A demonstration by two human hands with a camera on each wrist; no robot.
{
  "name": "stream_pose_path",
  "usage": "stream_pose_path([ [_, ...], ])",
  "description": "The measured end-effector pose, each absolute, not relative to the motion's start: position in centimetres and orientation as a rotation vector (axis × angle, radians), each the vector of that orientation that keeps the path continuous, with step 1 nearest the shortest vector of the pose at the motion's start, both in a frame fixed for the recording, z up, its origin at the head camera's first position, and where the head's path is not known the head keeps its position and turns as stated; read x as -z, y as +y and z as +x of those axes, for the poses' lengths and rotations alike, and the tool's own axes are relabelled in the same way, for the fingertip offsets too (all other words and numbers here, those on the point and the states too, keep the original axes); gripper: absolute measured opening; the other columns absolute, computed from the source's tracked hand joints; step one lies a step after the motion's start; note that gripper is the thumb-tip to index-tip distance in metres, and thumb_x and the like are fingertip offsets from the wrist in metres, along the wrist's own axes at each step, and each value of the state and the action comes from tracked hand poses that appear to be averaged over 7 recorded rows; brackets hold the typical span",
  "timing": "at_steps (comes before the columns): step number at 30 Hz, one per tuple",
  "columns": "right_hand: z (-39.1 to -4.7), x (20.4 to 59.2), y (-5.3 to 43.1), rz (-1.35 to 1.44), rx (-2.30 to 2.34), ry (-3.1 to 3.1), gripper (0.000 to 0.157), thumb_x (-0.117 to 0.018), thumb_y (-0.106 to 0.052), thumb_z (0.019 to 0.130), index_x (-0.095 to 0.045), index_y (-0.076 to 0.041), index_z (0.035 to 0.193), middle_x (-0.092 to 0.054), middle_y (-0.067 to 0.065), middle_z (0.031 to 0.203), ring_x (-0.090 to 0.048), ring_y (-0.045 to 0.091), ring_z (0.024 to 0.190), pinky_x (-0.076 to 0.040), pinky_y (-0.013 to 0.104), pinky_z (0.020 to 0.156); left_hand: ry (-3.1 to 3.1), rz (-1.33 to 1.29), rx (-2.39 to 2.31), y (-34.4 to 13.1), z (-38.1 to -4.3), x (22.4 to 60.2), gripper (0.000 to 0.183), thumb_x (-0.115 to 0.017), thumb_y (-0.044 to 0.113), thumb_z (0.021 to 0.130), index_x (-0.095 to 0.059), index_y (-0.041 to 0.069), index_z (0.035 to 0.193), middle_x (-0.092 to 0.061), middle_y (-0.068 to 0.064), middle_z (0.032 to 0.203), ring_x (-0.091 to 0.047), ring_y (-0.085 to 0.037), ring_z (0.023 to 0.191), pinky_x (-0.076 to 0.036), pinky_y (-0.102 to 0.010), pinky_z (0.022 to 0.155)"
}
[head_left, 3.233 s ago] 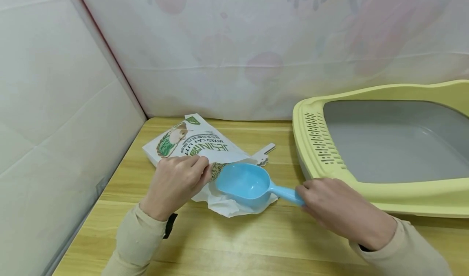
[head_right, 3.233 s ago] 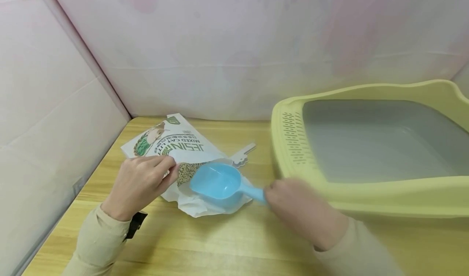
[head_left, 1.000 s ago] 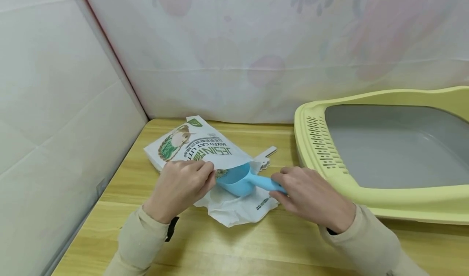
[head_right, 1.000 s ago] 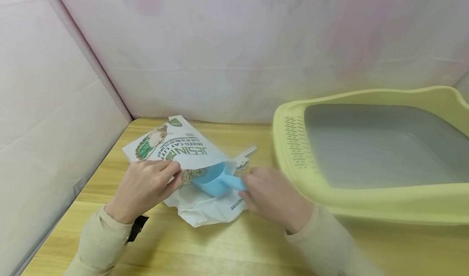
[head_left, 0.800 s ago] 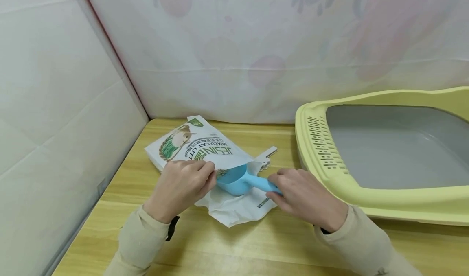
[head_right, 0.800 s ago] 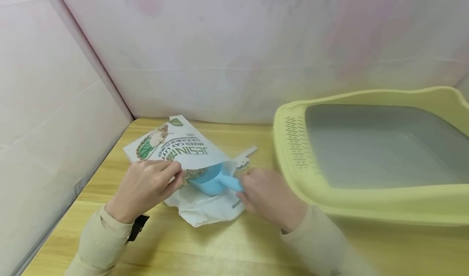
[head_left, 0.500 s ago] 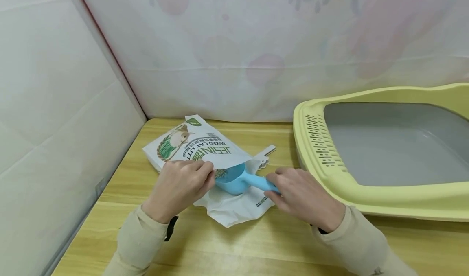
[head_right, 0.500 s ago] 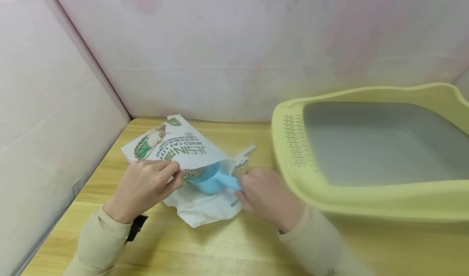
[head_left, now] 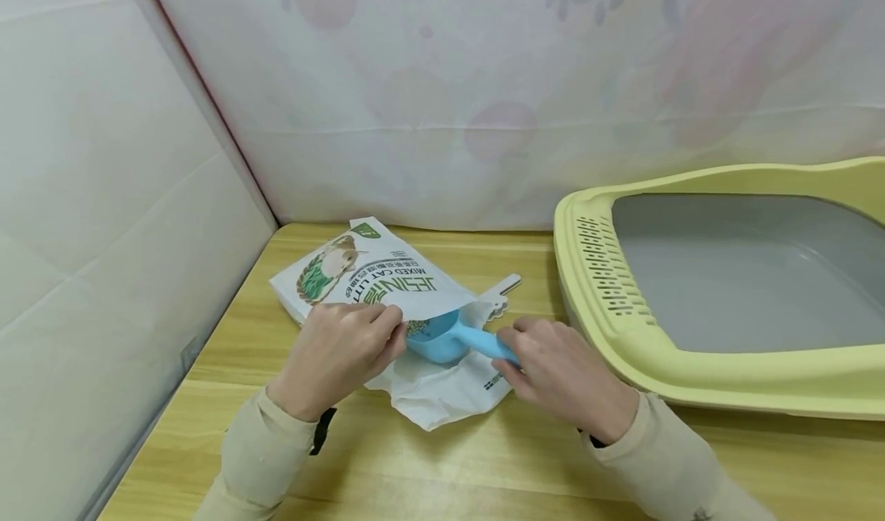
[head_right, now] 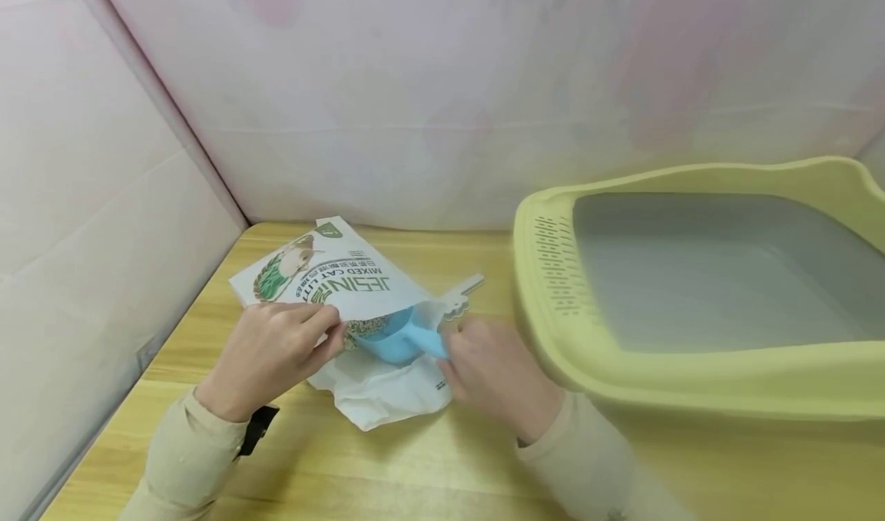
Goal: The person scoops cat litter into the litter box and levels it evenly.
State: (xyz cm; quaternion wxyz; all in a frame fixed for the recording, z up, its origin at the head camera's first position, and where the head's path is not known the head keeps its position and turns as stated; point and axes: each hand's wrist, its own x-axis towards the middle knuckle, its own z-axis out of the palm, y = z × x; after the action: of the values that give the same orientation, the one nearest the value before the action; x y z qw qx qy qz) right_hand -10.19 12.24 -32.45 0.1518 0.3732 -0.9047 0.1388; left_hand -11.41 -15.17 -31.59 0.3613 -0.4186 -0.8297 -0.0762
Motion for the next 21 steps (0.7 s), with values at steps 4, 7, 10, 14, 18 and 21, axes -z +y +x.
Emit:
stream_pose_path([
  [4,-10.3,32.58,12.12,1.082,-0.424,-2.576,0.026,-0.084,-0.006,0.078,-0.059,-0.009,0.074,-0.042,-0.004,0.065,-0.036,0.006,0.053,-0.034,0.021,0.045,-2.139,-1.083,0.198,-15.22,-11.44,31.68,0.026,-0.045,0.009,0.093,-0.049,0.01,0.067,-0.037,0.005,0.053,-0.037,-0.008,0.042,-0.027,-0.021,0.04],
  [7,-10.31,32.64,12.11,1.074,-0.449,-2.578,0.024,-0.084,-0.005,0.079,-0.06,-0.009,0.075,-0.044,-0.004,0.066,-0.037,0.006,0.054,-0.035,0.022,0.046,-2.143,-1.084,0.195,-15.25,-11.46,31.65,0.024,-0.048,0.008,0.091,-0.049,0.009,0.068,-0.037,0.005,0.053,-0.038,-0.008,0.043,-0.028,-0.022,0.04],
  [10,-10.21,32.65,12.06,1.067,-0.454,-2.587,0.022,-0.084,-0.005,0.079,-0.061,-0.007,0.077,-0.045,-0.003,0.066,-0.037,0.007,0.054,-0.035,0.021,0.046,-2.147,-1.086,0.194,-15.26,-11.43,31.59,0.023,-0.049,0.008,0.09,-0.049,0.009,0.068,-0.038,0.005,0.053,-0.038,-0.008,0.043,-0.028,-0.022,0.04],
  [14,-10.16,32.68,11.97,1.065,-0.451,-2.578,0.023,-0.083,-0.003,0.078,-0.06,-0.006,0.076,-0.045,-0.002,0.066,-0.038,0.008,0.054,-0.035,0.021,0.046,-2.147,-1.086,0.196,-15.24,-11.45,31.59,0.025,-0.046,0.009,0.092,-0.049,0.009,0.067,-0.037,0.005,0.053,-0.038,-0.008,0.043,-0.027,-0.021,0.04],
  [18,-10.2,32.87,11.89,1.065,-0.453,-2.563,0.024,-0.083,-0.003,0.078,-0.059,-0.006,0.075,-0.045,-0.001,0.066,-0.039,0.009,0.056,-0.035,0.021,0.048,-2.145,-1.084,0.195,-15.21,-11.46,31.57,0.025,-0.045,0.009,0.092,-0.047,0.01,0.067,-0.036,0.005,0.053,-0.037,-0.008,0.043,-0.026,-0.021,0.04],
  [21,-10.29,33.01,11.94,1.063,-0.463,-2.56,0.023,-0.083,-0.003,0.078,-0.06,-0.006,0.075,-0.045,-0.001,0.067,-0.039,0.009,0.057,-0.035,0.022,0.049,-2.147,-1.087,0.196,-15.18,-11.46,31.55,0.025,-0.045,0.008,0.092,-0.046,0.01,0.067,-0.036,0.006,0.054,-0.036,-0.007,0.043,-0.026,-0.02,0.041],
])
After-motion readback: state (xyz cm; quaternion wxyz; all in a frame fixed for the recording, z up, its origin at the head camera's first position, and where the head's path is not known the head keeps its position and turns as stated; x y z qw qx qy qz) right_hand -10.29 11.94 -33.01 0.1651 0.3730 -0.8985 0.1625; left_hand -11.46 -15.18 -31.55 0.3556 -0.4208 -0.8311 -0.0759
